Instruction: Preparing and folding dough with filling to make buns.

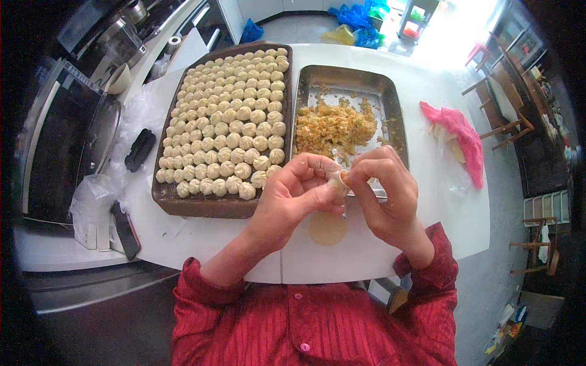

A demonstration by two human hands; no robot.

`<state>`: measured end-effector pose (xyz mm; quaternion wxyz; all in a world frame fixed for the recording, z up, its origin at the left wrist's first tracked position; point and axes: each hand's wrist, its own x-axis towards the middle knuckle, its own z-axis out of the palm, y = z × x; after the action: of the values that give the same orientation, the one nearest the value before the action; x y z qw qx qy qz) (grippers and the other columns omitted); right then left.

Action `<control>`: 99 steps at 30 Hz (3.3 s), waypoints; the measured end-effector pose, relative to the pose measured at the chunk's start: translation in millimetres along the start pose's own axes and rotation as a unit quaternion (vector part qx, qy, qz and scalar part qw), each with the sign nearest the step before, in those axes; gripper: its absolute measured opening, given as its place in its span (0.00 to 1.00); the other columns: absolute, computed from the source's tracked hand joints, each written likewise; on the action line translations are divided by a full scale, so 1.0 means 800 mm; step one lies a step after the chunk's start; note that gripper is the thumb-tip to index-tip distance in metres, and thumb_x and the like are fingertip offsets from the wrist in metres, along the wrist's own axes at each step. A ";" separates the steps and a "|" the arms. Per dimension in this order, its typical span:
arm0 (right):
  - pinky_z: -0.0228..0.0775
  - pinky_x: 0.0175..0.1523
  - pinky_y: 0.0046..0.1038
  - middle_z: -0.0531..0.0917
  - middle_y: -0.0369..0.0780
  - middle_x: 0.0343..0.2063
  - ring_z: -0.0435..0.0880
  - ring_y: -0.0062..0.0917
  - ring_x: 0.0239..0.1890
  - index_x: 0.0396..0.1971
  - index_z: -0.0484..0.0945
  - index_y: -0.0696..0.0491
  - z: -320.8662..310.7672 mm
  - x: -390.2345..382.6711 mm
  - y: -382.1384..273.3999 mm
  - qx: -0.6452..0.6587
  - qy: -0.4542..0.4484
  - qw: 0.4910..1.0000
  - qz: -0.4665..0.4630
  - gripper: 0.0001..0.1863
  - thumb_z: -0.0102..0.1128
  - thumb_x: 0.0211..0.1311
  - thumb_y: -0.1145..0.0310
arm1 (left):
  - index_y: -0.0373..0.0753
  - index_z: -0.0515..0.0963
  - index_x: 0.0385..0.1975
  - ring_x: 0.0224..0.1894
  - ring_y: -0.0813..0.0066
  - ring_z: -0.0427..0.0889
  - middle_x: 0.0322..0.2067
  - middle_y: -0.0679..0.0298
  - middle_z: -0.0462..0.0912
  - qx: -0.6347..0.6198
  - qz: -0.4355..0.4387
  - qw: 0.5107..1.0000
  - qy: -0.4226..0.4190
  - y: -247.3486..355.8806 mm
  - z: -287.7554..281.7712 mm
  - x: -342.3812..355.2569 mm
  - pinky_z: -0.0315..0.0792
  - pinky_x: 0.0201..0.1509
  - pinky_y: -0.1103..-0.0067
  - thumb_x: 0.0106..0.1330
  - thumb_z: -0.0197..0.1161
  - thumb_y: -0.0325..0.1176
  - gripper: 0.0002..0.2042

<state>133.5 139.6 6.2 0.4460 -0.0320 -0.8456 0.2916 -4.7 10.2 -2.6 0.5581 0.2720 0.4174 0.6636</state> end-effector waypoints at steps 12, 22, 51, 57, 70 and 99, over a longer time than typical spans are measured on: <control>0.71 0.40 0.25 0.79 0.43 0.31 0.78 0.26 0.34 0.33 0.71 0.58 0.001 -0.010 0.002 0.020 -0.013 0.999 0.039 0.09 0.61 0.59 0.86 | 0.35 0.69 0.49 0.45 0.81 0.80 0.43 0.64 0.79 0.075 0.066 0.995 0.013 -0.005 0.009 -0.004 0.79 0.49 0.81 0.67 0.61 0.20 0.13; 0.72 0.39 0.30 0.79 0.43 0.31 0.80 0.32 0.33 0.35 0.73 0.58 0.009 -0.010 -0.004 0.124 0.014 0.982 0.143 0.11 0.61 0.53 0.86 | 0.35 0.70 0.49 0.49 0.80 0.79 0.45 0.64 0.78 0.083 0.103 0.991 0.027 -0.007 0.007 -0.004 0.79 0.53 0.80 0.67 0.60 0.20 0.13; 0.74 0.33 0.33 0.79 0.45 0.31 0.81 0.37 0.31 0.35 0.75 0.58 0.008 -0.011 -0.002 0.006 0.017 1.000 0.025 0.10 0.63 0.54 0.84 | 0.34 0.70 0.50 0.40 0.78 0.82 0.41 0.63 0.80 0.041 0.030 0.999 0.003 0.005 -0.003 0.000 0.79 0.45 0.79 0.66 0.62 0.22 0.14; 0.73 0.38 0.26 0.79 0.45 0.33 0.79 0.28 0.33 0.36 0.71 0.58 0.005 -0.013 -0.002 0.019 -0.007 0.999 0.047 0.11 0.58 0.57 0.89 | 0.36 0.68 0.50 0.45 0.79 0.81 0.43 0.63 0.79 0.070 0.078 0.994 -0.010 -0.006 0.006 -0.004 0.80 0.47 0.79 0.65 0.62 0.19 0.16; 0.75 0.36 0.29 0.78 0.44 0.36 0.80 0.34 0.34 0.35 0.72 0.57 -0.008 0.002 0.002 0.036 -0.031 0.999 -0.013 0.11 0.64 0.55 0.84 | 0.35 0.76 0.49 0.43 0.82 0.81 0.40 0.65 0.81 0.153 0.072 0.985 0.018 0.006 -0.001 -0.003 0.77 0.47 0.82 0.66 0.64 0.24 0.12; 0.71 0.38 0.23 0.78 0.44 0.33 0.76 0.23 0.32 0.32 0.67 0.56 0.006 -0.019 -0.003 0.096 0.006 0.995 0.041 0.12 0.57 0.58 0.89 | 0.33 0.72 0.51 0.42 0.75 0.83 0.42 0.61 0.80 0.007 0.054 0.998 0.037 0.002 0.005 -0.001 0.80 0.45 0.78 0.68 0.62 0.25 0.14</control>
<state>139.2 130.6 -5.5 0.4394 -0.0251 -0.8092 0.3891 -1.7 10.1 0.9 0.5042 0.2731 0.4269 0.6993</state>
